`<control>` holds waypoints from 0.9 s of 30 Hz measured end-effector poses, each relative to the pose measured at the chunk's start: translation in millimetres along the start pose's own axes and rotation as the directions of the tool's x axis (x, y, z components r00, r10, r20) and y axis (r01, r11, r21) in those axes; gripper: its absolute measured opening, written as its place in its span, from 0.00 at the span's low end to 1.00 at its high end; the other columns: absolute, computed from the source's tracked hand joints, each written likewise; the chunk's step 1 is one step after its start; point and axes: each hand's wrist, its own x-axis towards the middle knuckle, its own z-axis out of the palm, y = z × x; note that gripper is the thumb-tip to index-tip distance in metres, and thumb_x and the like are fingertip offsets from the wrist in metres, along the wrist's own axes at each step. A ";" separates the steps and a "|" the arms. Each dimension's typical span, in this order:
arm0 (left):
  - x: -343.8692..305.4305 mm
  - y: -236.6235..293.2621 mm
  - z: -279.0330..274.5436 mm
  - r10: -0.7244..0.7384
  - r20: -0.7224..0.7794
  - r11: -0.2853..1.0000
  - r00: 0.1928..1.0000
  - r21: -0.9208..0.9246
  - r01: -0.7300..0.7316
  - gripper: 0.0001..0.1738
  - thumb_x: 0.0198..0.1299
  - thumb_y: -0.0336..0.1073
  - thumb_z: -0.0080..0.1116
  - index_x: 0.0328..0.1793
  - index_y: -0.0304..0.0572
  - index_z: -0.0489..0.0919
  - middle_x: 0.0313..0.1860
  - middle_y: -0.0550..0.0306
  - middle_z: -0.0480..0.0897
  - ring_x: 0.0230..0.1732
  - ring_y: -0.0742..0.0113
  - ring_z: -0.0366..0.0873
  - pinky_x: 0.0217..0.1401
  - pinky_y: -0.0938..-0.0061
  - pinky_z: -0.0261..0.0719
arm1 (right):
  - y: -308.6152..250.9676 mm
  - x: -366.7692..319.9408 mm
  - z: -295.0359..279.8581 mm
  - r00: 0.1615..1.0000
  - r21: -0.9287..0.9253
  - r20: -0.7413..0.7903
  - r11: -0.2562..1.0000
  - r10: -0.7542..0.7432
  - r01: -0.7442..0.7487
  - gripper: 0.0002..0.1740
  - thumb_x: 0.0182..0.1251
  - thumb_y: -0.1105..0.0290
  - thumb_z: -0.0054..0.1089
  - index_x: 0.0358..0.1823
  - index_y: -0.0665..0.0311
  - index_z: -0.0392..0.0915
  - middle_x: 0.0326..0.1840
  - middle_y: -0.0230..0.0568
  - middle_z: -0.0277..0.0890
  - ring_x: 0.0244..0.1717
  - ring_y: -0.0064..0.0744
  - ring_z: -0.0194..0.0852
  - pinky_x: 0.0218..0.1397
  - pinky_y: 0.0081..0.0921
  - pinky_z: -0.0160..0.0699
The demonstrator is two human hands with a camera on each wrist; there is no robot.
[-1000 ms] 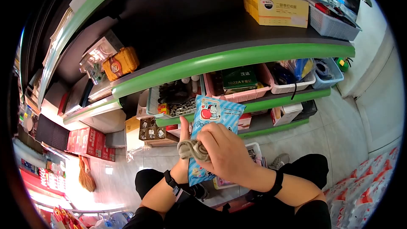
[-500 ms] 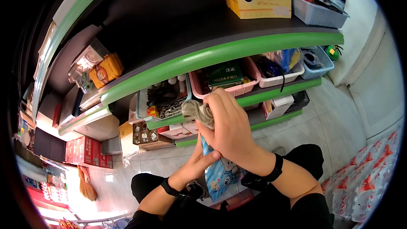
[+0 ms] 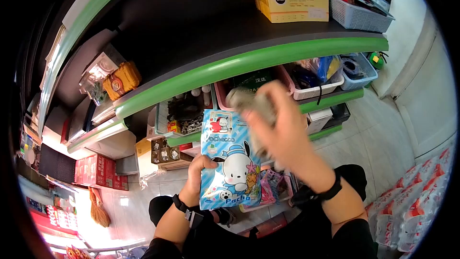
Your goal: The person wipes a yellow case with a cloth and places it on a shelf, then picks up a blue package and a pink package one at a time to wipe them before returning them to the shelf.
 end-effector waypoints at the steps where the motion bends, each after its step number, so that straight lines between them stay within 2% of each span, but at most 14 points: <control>1: 1.1 0.4 -0.6 0.010 0.005 0.999 1.000 -0.034 -0.009 0.42 0.53 0.27 0.48 0.80 0.31 0.65 0.67 0.48 0.80 0.63 0.56 0.80 0.70 0.65 0.77 | 2.2 -9.5 7.9 0.992 -0.113 0.075 0.988 -0.097 0.105 0.16 0.68 0.68 0.68 0.48 0.65 0.71 0.48 0.46 0.73 0.50 0.41 0.75 0.55 0.40 0.74; 3: 1.3 -6.3 -5.4 0.056 -0.032 0.996 0.998 0.078 -0.053 0.43 0.53 0.26 0.49 0.82 0.32 0.63 0.67 0.50 0.79 0.64 0.59 0.78 0.70 0.69 0.74 | -1.9 -20.8 31.3 0.927 -0.293 0.194 0.883 -0.320 0.366 0.20 0.60 0.69 0.72 0.48 0.65 0.71 0.55 0.50 0.70 0.57 0.55 0.71 0.62 0.48 0.68; 4: 0.2 -10.1 -7.1 0.076 -0.047 0.989 0.996 0.134 -0.069 0.44 0.53 0.26 0.49 0.82 0.33 0.63 0.67 0.52 0.78 0.64 0.61 0.76 0.70 0.70 0.72 | -2.3 -23.6 39.8 0.919 -0.331 0.172 0.858 -0.354 0.392 0.23 0.57 0.69 0.73 0.49 0.66 0.71 0.61 0.53 0.69 0.59 0.62 0.70 0.64 0.54 0.67; 6: -4.1 -12.3 -6.7 0.090 -0.048 0.979 0.995 0.190 -0.079 0.46 0.53 0.26 0.49 0.85 0.34 0.60 0.69 0.53 0.77 0.65 0.63 0.74 0.71 0.72 0.70 | 4.4 -22.8 40.7 0.923 -0.345 0.136 0.856 -0.360 0.385 0.22 0.58 0.70 0.72 0.50 0.68 0.71 0.66 0.56 0.68 0.61 0.63 0.70 0.64 0.55 0.68; 8: -10.1 -9.0 0.7 0.129 -0.010 0.966 0.992 0.227 -0.123 0.50 0.53 0.25 0.50 0.88 0.37 0.54 0.70 0.53 0.75 0.67 0.63 0.72 0.72 0.72 0.69 | 12.2 -20.3 41.6 0.936 -0.238 0.093 0.905 -0.341 0.353 0.22 0.60 0.70 0.70 0.51 0.70 0.71 0.67 0.59 0.71 0.62 0.64 0.72 0.64 0.54 0.71; 11: -10.5 -12.4 -7.8 0.120 0.060 0.944 0.991 0.301 -0.133 0.52 0.53 0.25 0.50 0.89 0.37 0.51 0.73 0.53 0.74 0.69 0.63 0.71 0.73 0.72 0.67 | 14.3 -18.3 40.7 0.956 -0.200 0.083 0.935 -0.283 0.294 0.22 0.61 0.70 0.69 0.52 0.71 0.72 0.59 0.59 0.76 0.58 0.63 0.76 0.61 0.49 0.75; 12: -11.8 -9.0 -1.1 0.118 0.127 0.954 0.985 0.262 -0.148 0.54 0.53 0.23 0.49 0.91 0.37 0.46 0.77 0.52 0.70 0.73 0.61 0.68 0.77 0.71 0.64 | 9.3 -18.0 39.9 0.969 -0.210 0.013 0.947 -0.247 0.244 0.19 0.65 0.70 0.67 0.52 0.70 0.72 0.44 0.59 0.80 0.47 0.62 0.81 0.51 0.47 0.79; 15: -16.3 -14.6 8.1 0.140 0.193 0.878 0.971 0.429 -0.212 0.55 0.50 0.23 0.50 0.90 0.38 0.47 0.82 0.48 0.67 0.80 0.56 0.65 0.82 0.64 0.60 | 12.7 -6.2 30.6 0.990 -0.253 -0.122 0.967 -0.075 0.042 0.15 0.69 0.70 0.64 0.50 0.68 0.72 0.33 0.58 0.79 0.37 0.63 0.82 0.41 0.48 0.78; 16: -13.2 -15.5 4.2 0.103 0.278 0.866 0.955 0.447 -0.224 0.57 0.51 0.22 0.49 0.91 0.38 0.43 0.84 0.48 0.63 0.83 0.56 0.60 0.85 0.63 0.54 | 18.2 1.9 28.5 0.978 -0.191 -0.182 0.979 -0.100 0.065 0.13 0.72 0.68 0.63 0.47 0.68 0.71 0.27 0.58 0.77 0.32 0.65 0.81 0.34 0.50 0.74; 19: -12.2 -17.2 6.1 0.080 0.324 0.867 0.942 0.444 -0.227 0.57 0.51 0.22 0.49 0.91 0.38 0.43 0.85 0.47 0.61 0.83 0.55 0.61 0.85 0.64 0.54 | 34.5 7.4 18.9 0.984 -0.147 -0.155 0.987 -0.083 0.060 0.14 0.73 0.66 0.63 0.46 0.68 0.70 0.30 0.60 0.79 0.34 0.66 0.81 0.36 0.51 0.74; 23: -14.2 -4.8 -3.7 -0.058 0.246 0.910 0.968 0.412 -0.050 0.57 0.52 0.25 0.48 0.92 0.35 0.41 0.86 0.45 0.61 0.85 0.56 0.58 0.86 0.67 0.51 | 58.7 19.7 4.9 0.976 -0.242 -0.217 0.969 -0.010 -0.044 0.16 0.72 0.64 0.65 0.47 0.68 0.71 0.34 0.63 0.79 0.37 0.67 0.80 0.40 0.49 0.76; 24: -15.1 1.1 -1.3 -0.025 0.208 0.921 0.978 0.384 -0.059 0.55 0.52 0.27 0.50 0.91 0.34 0.47 0.82 0.44 0.68 0.80 0.55 0.66 0.84 0.66 0.57 | 73.5 24.5 -2.8 0.972 -0.324 -0.235 0.944 -0.023 -0.056 0.16 0.70 0.64 0.68 0.48 0.67 0.73 0.38 0.57 0.83 0.39 0.55 0.85 0.42 0.43 0.78; 25: -18.0 2.1 1.1 -0.010 0.095 0.977 0.995 0.212 -0.010 0.52 0.50 0.28 0.50 0.88 0.33 0.54 0.77 0.43 0.73 0.75 0.52 0.73 0.80 0.63 0.67 | 74.2 26.1 -12.5 0.969 -0.245 -0.246 0.967 0.001 -0.063 0.16 0.70 0.64 0.69 0.48 0.67 0.74 0.40 0.53 0.84 0.41 0.48 0.85 0.43 0.39 0.79; 27: -6.9 3.7 -20.5 -0.008 0.068 0.999 0.998 -0.051 0.011 0.48 0.48 0.28 0.50 0.84 0.31 0.61 0.74 0.40 0.76 0.71 0.46 0.77 0.75 0.58 0.75 | 66.6 32.6 -24.1 0.967 -0.069 -0.251 0.996 0.041 -0.061 0.17 0.69 0.64 0.72 0.49 0.65 0.76 0.42 0.45 0.85 0.43 0.34 0.86 0.45 0.32 0.80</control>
